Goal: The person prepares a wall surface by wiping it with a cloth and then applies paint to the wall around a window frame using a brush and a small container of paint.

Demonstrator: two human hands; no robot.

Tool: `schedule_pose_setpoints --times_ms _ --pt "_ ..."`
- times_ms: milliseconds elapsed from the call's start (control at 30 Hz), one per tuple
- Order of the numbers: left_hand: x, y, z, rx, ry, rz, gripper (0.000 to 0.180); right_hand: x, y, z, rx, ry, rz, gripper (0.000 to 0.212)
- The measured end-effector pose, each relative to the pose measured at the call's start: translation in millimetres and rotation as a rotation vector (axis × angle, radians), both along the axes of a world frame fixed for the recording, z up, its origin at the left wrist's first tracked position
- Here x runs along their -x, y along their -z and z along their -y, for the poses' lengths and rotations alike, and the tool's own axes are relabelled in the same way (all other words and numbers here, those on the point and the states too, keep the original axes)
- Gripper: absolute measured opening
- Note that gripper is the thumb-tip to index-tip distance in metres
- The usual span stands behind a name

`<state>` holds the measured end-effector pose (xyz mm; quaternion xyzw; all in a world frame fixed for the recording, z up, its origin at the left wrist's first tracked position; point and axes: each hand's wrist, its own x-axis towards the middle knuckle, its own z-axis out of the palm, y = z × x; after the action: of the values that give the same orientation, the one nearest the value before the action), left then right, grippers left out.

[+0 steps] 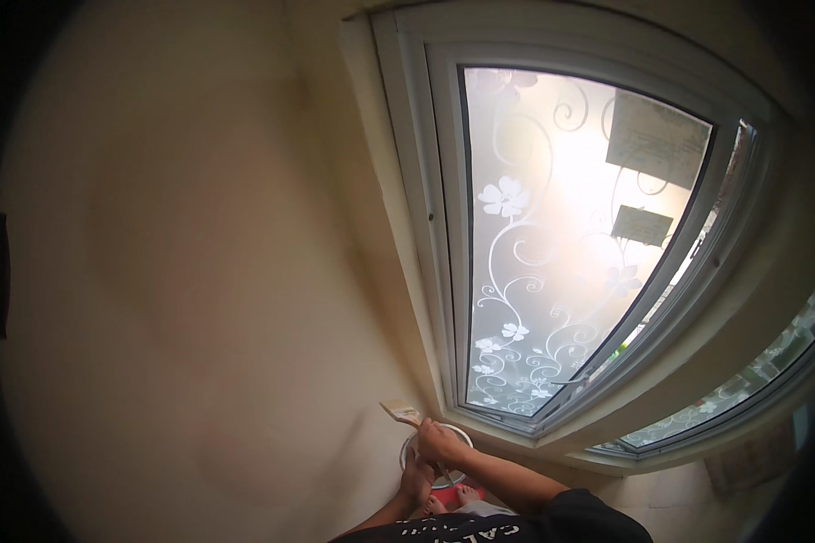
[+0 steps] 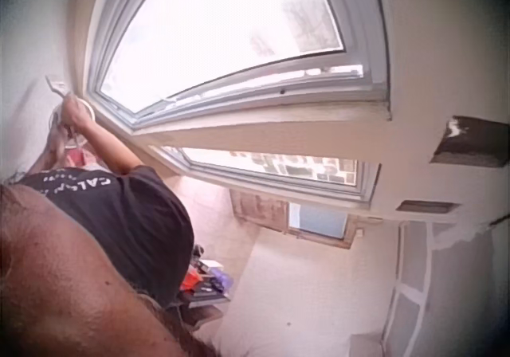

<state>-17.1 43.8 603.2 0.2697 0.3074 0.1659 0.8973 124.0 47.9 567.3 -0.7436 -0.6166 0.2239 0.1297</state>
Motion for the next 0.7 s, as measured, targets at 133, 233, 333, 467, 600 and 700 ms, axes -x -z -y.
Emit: schedule_pose_setpoints --times_ms 133,233,333,467,600,700 --pt "-9 -32 -5 -0.16 0.078 0.014 0.073 0 -112 10 0.106 0.068 -0.057 0.047" --pt "-13 -43 -17 -0.136 0.143 -0.032 0.073 -7 -128 -2 0.126 0.141 -0.122 0.052" --pt "-19 -61 -20 -0.236 0.149 -0.123 0.069 -17 -135 -7 0.048 0.147 -0.119 0.043" --pt "-25 -75 -36 -0.223 0.221 -0.057 0.067 -27 -153 -5 -0.053 0.023 -0.12 0.026" --pt "-30 -101 -30 -0.221 0.134 -0.119 0.065 -21 -211 12 0.036 0.21 -0.355 0.024" --pt "-43 -97 -33 -0.198 0.171 -0.2 0.066 -53 -176 35 -0.227 0.164 -0.174 0.021"
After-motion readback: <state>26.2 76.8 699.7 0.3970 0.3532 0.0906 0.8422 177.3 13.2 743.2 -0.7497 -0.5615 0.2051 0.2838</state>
